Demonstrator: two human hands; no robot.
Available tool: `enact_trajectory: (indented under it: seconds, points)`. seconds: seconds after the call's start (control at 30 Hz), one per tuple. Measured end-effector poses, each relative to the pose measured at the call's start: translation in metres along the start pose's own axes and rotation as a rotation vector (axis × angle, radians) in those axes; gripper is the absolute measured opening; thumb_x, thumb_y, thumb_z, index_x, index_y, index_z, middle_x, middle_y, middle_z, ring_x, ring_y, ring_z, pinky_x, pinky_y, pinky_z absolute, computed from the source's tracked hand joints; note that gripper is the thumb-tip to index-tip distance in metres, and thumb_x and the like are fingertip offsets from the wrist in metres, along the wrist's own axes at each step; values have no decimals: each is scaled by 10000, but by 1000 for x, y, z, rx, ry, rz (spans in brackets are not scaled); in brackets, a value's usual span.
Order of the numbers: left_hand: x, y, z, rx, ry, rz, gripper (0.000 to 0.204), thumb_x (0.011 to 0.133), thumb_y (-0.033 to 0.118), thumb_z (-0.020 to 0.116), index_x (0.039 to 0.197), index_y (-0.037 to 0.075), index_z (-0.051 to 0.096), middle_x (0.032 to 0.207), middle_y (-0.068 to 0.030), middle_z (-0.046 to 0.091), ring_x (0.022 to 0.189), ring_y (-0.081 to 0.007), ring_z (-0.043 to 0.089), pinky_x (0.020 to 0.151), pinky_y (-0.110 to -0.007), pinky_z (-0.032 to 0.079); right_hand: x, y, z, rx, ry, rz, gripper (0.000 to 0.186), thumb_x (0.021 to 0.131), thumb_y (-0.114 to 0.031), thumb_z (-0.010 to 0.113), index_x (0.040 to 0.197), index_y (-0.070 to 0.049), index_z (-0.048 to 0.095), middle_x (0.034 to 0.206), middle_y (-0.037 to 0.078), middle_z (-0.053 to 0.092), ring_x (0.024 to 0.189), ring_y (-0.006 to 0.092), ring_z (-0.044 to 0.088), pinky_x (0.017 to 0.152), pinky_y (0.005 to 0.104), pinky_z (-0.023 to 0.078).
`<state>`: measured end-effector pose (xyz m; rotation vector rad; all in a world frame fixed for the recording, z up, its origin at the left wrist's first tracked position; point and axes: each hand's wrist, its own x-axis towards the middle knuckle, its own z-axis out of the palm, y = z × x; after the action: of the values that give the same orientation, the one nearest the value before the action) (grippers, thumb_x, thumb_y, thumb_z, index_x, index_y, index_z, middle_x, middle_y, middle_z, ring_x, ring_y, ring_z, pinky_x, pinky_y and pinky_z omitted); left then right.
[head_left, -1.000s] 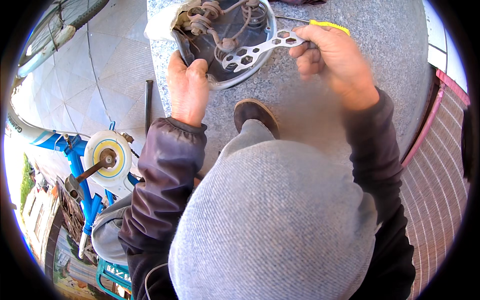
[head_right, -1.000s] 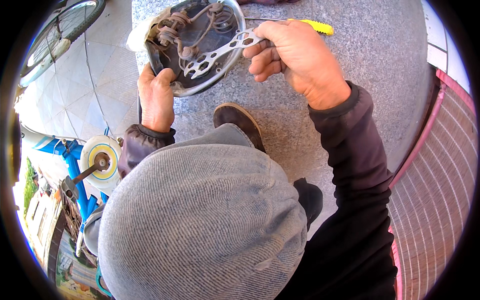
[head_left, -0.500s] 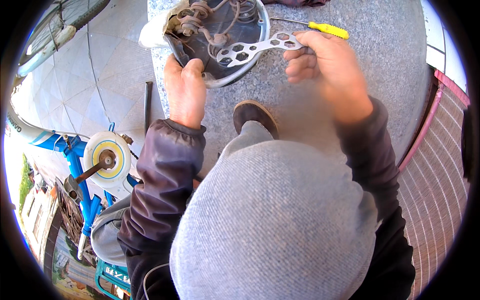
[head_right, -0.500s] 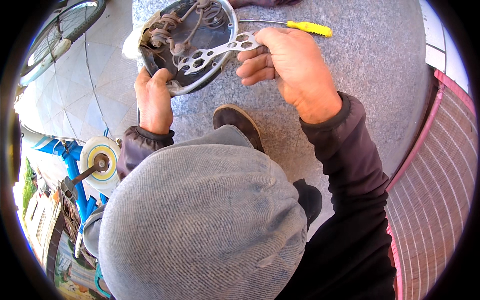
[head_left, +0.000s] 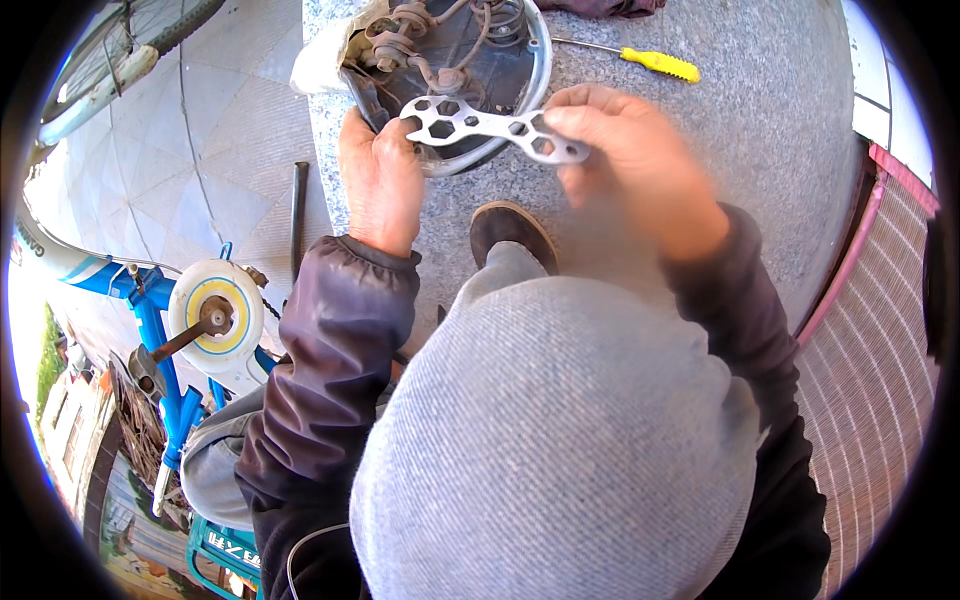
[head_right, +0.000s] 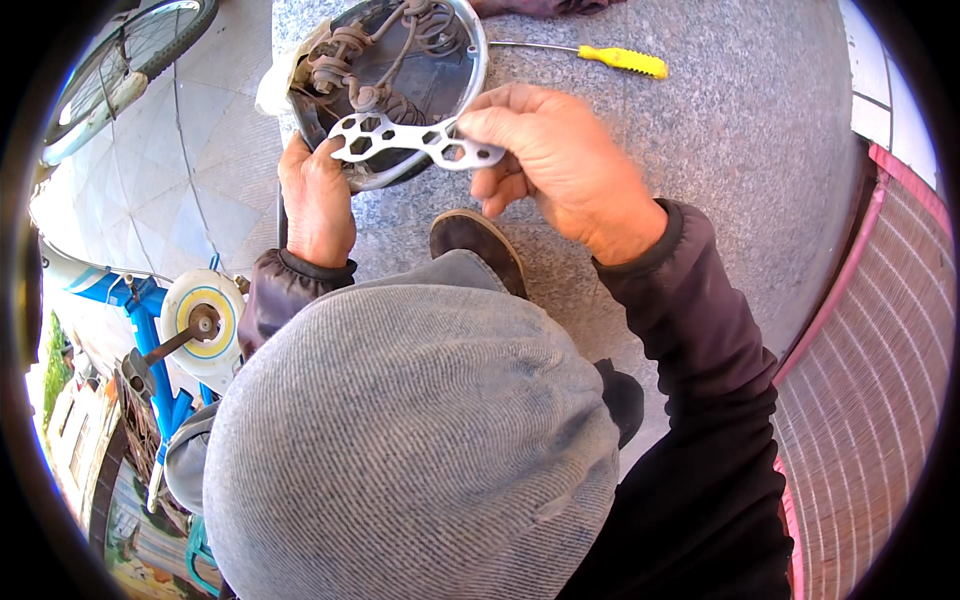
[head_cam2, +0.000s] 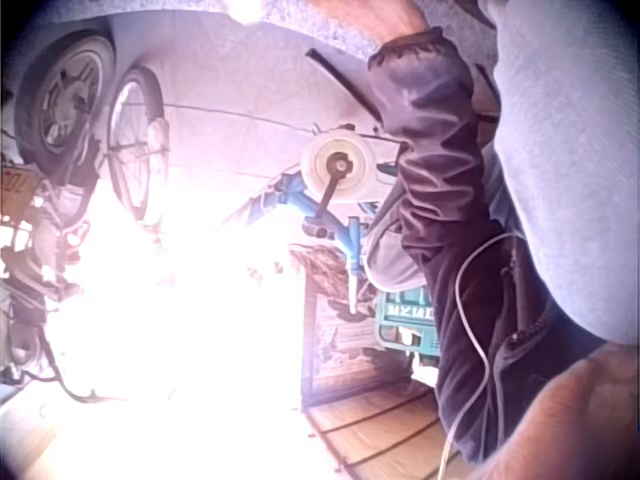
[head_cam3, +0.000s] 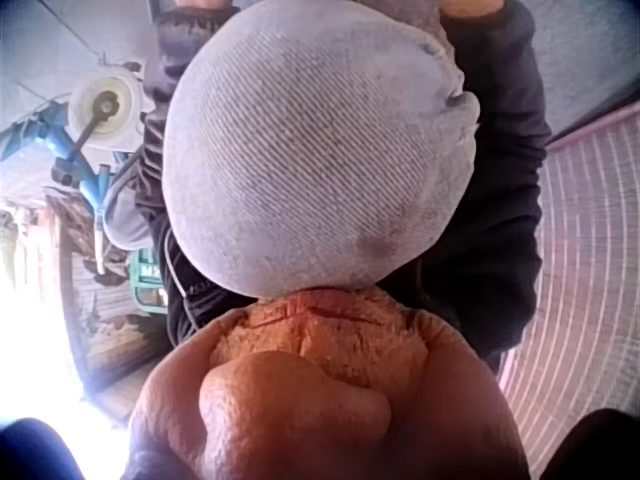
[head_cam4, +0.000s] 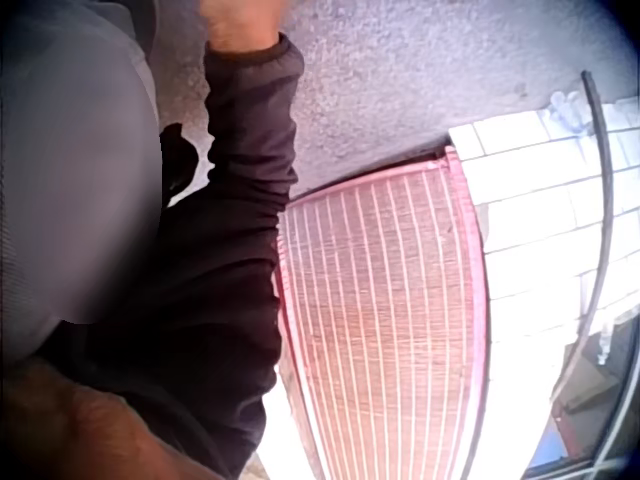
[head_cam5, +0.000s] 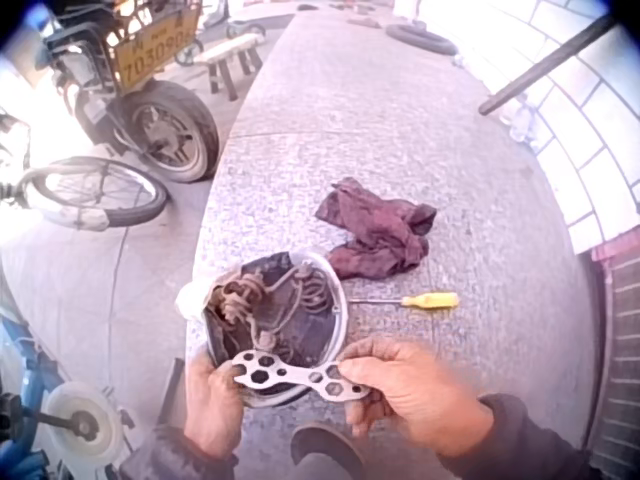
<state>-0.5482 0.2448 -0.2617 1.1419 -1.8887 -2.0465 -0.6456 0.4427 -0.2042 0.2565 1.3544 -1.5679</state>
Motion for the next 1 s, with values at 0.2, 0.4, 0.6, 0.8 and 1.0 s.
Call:
enact_trajectory:
  seconds: [0.2, 0.4, 0.6, 0.8, 1.0]
  points:
    - [-1, -1, 4, -13, -6, 40, 201, 832, 33, 489, 991, -66, 560, 891, -122, 643, 786, -168, 583, 727, -305, 471, 5, 4, 11, 88, -228, 130, 221, 921, -191, 585, 995, 17, 594, 712, 10, 543, 459, 43, 444, 378, 169, 360]
    - [-3, 3, 3, 5, -2, 7, 222, 815, 28, 483, 1003, -61, 559, 891, -105, 634, 784, -155, 575, 718, -287, 470, -3, 3, 15, 102, -211, 152, 190, 919, -173, 570, 953, 12, 600, 670, 12, 530, 411, 29, 380, 352, 164, 271]
    - [3, 2, 0, 189, 51, 44, 281, 749, 25, 475, 999, -65, 565, 862, -62, 597, 723, -127, 523, 679, -246, 442, -14, 0, 10, 51, -105, 49, 195, 917, -167, 568, 974, 18, 596, 658, 21, 538, 408, 36, 388, 358, 170, 283]
    - [3, -3, -3, 324, 86, 97, 256, 747, 57, 513, 953, -93, 537, 861, -188, 638, 769, -251, 595, 749, -366, 475, -13, -4, 10, 30, -56, -28, 203, 915, -160, 566, 995, 24, 593, 645, 30, 546, 404, 42, 397, 365, 177, 296]
    - [0, 3, 4, 253, 95, 126, 253, 751, 78, 515, 940, -86, 543, 867, -196, 637, 765, -276, 593, 755, -372, 472, -14, -3, 13, 9, -14, -75, 213, 913, -153, 564, 1016, 31, 589, 632, 39, 554, 401, 48, 405, 371, 183, 308]
